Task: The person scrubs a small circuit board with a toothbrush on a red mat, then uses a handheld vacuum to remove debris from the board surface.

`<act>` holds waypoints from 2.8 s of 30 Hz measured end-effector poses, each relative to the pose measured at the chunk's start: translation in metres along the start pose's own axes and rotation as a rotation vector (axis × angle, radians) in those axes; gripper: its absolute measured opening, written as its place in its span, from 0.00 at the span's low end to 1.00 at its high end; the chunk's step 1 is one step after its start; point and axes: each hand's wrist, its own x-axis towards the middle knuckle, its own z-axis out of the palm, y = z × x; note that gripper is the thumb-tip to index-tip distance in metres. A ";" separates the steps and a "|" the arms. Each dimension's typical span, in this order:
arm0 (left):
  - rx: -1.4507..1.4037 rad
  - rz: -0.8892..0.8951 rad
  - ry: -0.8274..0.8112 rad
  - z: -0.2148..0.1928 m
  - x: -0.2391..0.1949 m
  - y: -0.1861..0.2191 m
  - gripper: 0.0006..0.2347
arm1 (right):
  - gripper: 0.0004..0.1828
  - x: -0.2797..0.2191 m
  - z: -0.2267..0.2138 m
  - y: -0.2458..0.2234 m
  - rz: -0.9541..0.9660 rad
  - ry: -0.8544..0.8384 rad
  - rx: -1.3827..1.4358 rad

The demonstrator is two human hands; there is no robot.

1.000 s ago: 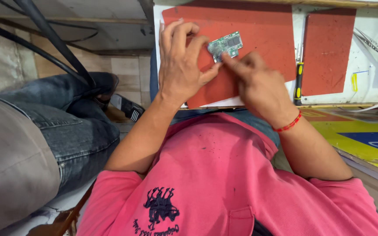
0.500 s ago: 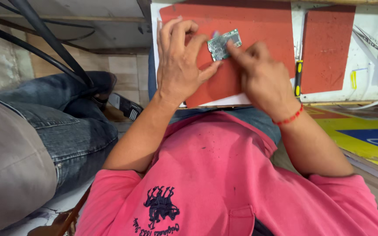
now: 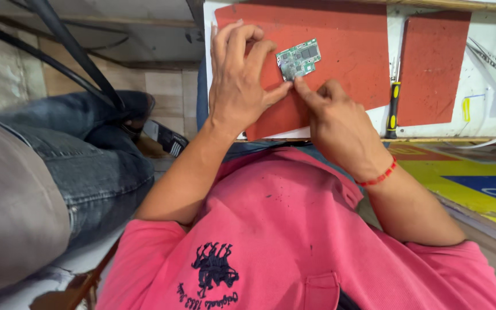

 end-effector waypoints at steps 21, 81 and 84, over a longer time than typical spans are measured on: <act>0.124 0.029 -0.048 0.000 -0.007 0.006 0.22 | 0.25 -0.013 0.006 0.020 0.003 0.072 0.005; 0.040 -0.064 -0.122 0.000 -0.001 0.006 0.20 | 0.28 -0.003 -0.002 0.020 0.030 0.077 0.028; 0.041 -0.063 -0.122 -0.002 0.001 0.005 0.19 | 0.30 -0.004 0.005 0.024 -0.030 0.118 0.029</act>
